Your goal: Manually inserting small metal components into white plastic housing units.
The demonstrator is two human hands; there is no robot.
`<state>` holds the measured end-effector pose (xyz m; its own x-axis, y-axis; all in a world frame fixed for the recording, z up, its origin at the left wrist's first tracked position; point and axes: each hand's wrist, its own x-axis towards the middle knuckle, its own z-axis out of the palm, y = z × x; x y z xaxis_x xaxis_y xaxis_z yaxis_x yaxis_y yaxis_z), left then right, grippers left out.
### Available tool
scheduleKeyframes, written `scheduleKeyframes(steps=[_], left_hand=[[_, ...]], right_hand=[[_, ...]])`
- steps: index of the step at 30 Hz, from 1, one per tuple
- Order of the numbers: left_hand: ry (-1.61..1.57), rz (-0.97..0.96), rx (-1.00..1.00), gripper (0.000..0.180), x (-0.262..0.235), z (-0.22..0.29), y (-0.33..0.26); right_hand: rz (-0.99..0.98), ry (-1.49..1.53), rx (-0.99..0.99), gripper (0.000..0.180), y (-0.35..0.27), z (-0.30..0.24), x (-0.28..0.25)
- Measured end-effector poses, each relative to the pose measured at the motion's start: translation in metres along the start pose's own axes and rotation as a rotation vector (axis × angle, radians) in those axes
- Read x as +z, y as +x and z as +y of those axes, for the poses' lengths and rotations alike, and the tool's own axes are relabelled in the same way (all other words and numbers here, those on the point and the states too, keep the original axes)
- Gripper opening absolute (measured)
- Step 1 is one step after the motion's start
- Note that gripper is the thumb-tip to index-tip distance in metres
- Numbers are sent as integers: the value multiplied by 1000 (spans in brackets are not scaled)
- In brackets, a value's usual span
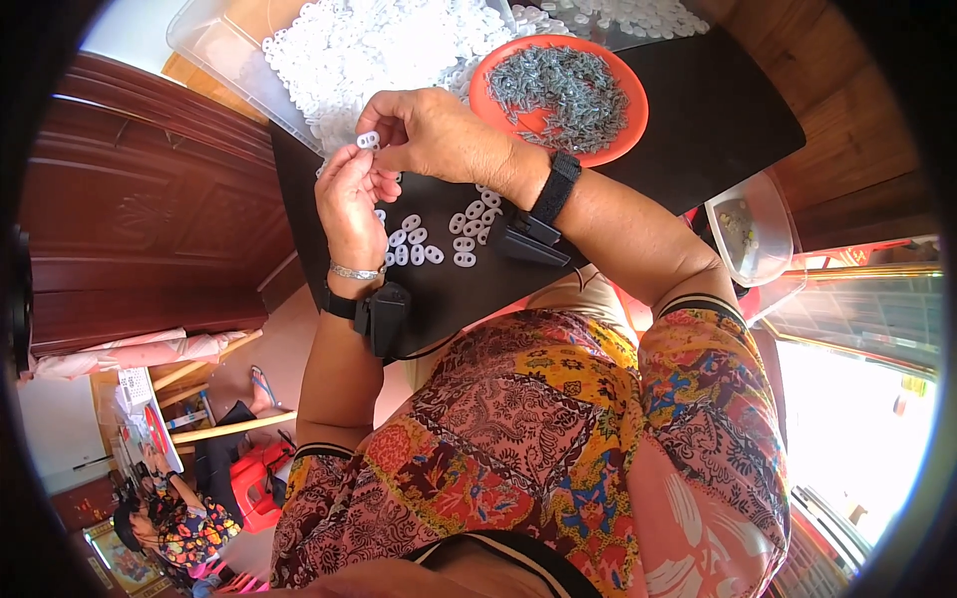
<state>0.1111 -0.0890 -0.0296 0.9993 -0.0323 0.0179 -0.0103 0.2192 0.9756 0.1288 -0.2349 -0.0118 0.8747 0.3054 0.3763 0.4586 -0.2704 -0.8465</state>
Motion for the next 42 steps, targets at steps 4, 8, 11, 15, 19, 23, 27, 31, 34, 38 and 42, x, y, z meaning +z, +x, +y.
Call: scheduleKeyframes(steps=[4,8,11,15,19,23,27,31,34,38,42], left_hand=[[-66,-25,26,19,-2,0,1],[-70,-60,30,21,-4,0,4],[-44,-96,42,25,-7,0,5],[-1,-109,77,23,-9,-3,7],[-1,-73,85,22,-6,-7,5],[-10,-55,105,21,1,-3,3],[-56,-51,101,21,0,0,2],[-93,-53,88,22,0,0,1],[-82,-47,102,23,1,2,0],[-79,-60,117,24,0,0,1],[-31,-54,171,23,3,-3,0]], right_hand=[[-3,-6,-28,28,1,-1,-1],[0,-33,-55,27,1,0,-2],[-26,-5,-44,26,1,0,-3],[-7,-46,-92,27,1,1,-1],[17,-227,-182,27,-1,-3,0],[57,-335,-300,27,-1,1,0],[27,-273,-285,26,-1,1,0],[15,-241,-311,26,-2,3,0],[19,-222,-324,26,-2,1,0],[12,-226,-350,25,-2,2,-1],[29,-252,-391,23,-1,4,-1]])
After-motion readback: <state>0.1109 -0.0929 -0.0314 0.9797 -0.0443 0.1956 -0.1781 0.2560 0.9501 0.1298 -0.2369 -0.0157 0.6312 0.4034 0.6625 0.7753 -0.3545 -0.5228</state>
